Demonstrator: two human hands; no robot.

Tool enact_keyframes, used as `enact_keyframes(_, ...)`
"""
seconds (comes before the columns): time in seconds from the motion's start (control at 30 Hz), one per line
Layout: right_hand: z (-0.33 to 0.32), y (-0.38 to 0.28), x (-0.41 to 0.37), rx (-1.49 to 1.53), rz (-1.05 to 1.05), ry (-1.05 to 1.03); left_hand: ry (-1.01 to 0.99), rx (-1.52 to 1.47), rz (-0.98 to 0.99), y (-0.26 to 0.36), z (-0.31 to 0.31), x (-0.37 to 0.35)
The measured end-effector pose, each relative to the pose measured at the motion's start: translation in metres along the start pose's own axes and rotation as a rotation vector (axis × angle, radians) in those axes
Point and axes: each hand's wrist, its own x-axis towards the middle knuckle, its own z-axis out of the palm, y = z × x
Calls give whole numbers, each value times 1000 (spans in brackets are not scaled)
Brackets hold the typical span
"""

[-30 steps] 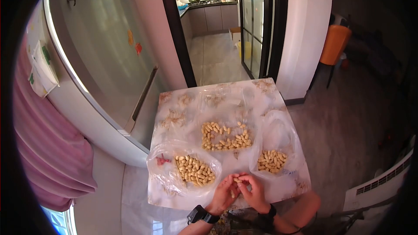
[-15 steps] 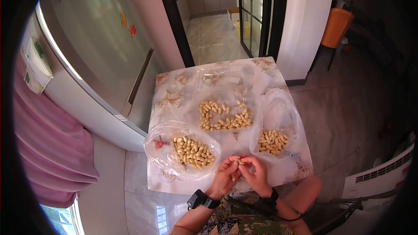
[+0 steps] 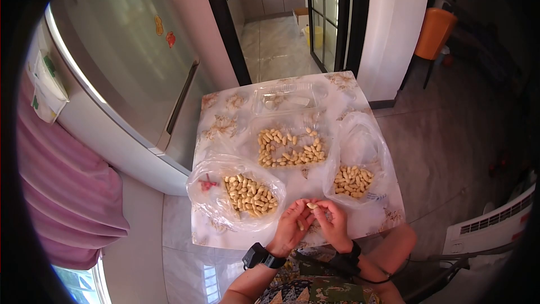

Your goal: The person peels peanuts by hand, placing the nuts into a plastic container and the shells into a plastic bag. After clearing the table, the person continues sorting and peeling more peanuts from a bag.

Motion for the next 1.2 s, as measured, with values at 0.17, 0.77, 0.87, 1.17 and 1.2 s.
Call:
enact_keyframes(0.17, -2, 10, -6, 215, 112, 37, 40, -43, 13, 0, 3, -6)
enact_keyframes(0.77, -5, 2, -5, 87, 132, -33, 60, 432, 197, -12, 16, -17)
enact_keyframes(0.87, -6, 1, -3, -38, 42, -44, 107, 477, 246, -14, 17, -16)
enact_keyframes(1.17, -7, 5, -4, 28, 101, -59, 107, 418, 253, 8, 23, -40)
enact_keyframes(1.2, -6, 3, -4, 20, 89, -62, 100, 408, 271, 12, 22, -43)
